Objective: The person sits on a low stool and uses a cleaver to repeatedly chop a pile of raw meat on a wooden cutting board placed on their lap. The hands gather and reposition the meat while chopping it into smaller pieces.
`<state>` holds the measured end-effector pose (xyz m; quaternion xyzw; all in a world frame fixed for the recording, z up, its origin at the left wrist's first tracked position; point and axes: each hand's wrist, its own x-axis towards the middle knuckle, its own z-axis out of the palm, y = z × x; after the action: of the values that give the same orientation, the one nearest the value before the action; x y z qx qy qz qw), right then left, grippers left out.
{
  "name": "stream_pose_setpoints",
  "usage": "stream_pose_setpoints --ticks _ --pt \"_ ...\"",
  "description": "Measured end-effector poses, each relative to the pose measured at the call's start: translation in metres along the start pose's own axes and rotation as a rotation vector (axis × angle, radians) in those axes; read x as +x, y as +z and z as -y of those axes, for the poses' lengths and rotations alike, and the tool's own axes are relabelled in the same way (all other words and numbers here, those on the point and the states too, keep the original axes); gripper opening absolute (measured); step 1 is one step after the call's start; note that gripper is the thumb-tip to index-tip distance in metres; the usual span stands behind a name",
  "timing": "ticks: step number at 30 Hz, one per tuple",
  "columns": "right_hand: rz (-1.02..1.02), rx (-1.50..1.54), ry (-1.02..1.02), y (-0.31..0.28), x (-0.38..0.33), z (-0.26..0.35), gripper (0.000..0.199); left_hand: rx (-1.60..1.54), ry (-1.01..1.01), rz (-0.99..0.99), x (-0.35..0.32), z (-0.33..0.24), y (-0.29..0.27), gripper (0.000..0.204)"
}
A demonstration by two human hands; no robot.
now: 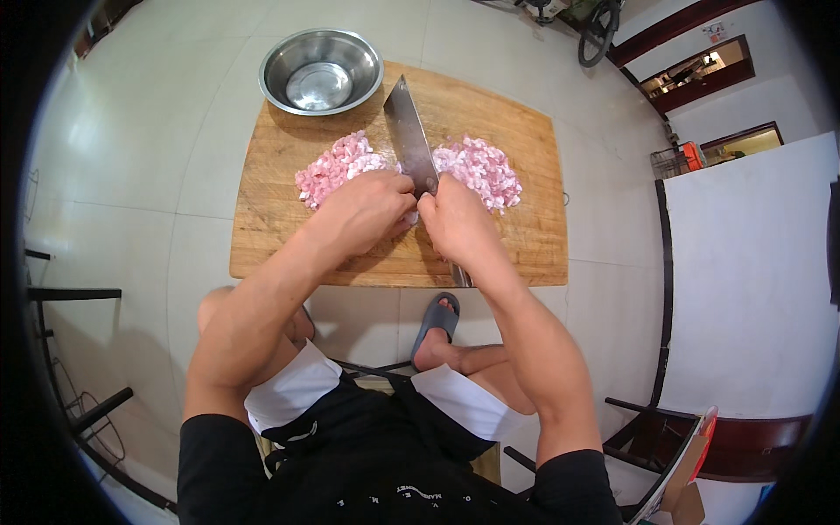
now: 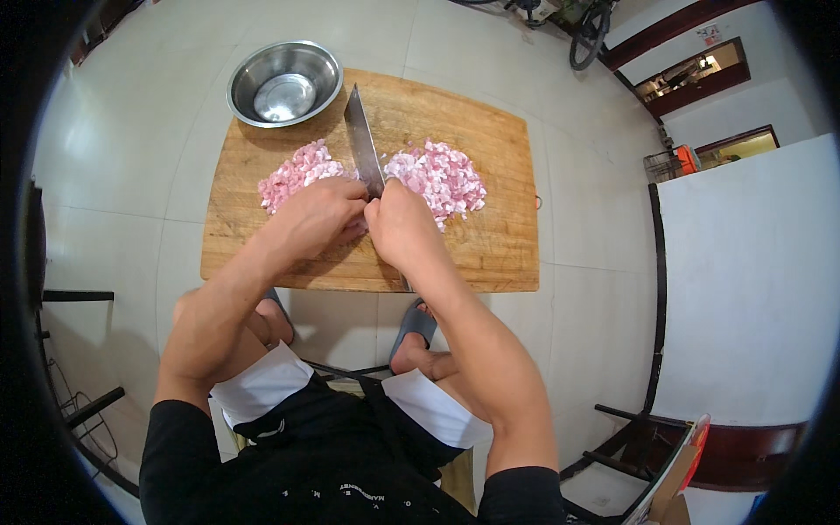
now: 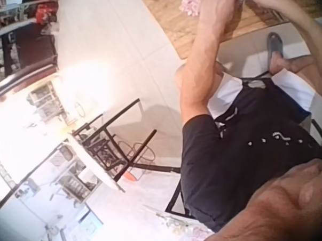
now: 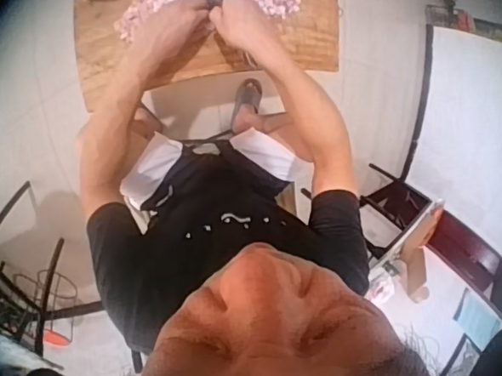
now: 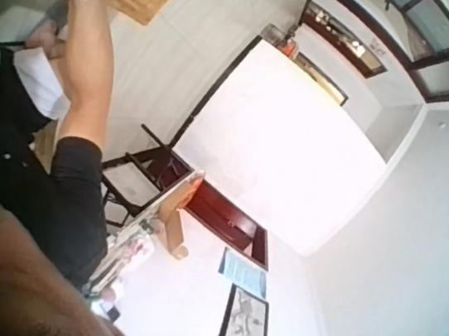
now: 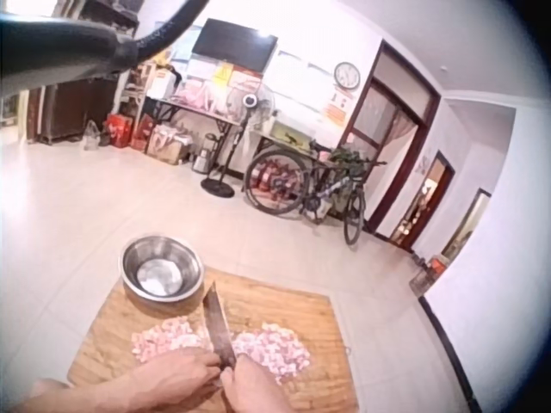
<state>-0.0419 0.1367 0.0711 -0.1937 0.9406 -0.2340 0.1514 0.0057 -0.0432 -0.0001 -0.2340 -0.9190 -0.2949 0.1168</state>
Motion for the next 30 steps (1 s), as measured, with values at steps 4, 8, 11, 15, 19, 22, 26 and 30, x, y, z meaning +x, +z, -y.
stream_pose_setpoints --ticks 4,8,11,15,19,22,26,30 --pt "0.122 0.278 0.072 -0.011 -0.019 -0.001 0.025 -0.022 0.021 -0.023 -0.003 -0.007 -0.007 0.020" --pt "0.250 0.675 0.169 -0.009 -0.043 -0.028 0.022 -0.002 -0.053 -0.104 -0.003 -0.012 0.005 0.022" --pt "0.272 0.631 0.203 -0.017 -0.061 -0.029 0.018 0.019 -0.059 -0.233 -0.006 -0.011 0.015 0.022" --pt "0.289 0.431 0.252 -0.030 -0.082 -0.019 0.020 0.056 -0.073 -0.283 -0.004 -0.012 0.021 0.019" --pt "0.278 0.494 0.215 -0.018 -0.071 -0.022 0.021 0.068 -0.110 -0.209 0.002 -0.013 0.020 0.016" --pt "0.247 0.574 0.177 -0.012 -0.048 -0.026 0.019 0.038 -0.060 -0.209 0.005 -0.009 0.018 0.015" --pt "0.191 0.765 0.250 -0.004 -0.019 -0.038 0.017 0.015 -0.038 -0.131 0.005 -0.006 0.010 0.015" --pt "0.084 1.016 0.339 -0.002 -0.010 -0.059 0.015 -0.002 -0.019 -0.073 -0.002 -0.002 0.000 0.021"
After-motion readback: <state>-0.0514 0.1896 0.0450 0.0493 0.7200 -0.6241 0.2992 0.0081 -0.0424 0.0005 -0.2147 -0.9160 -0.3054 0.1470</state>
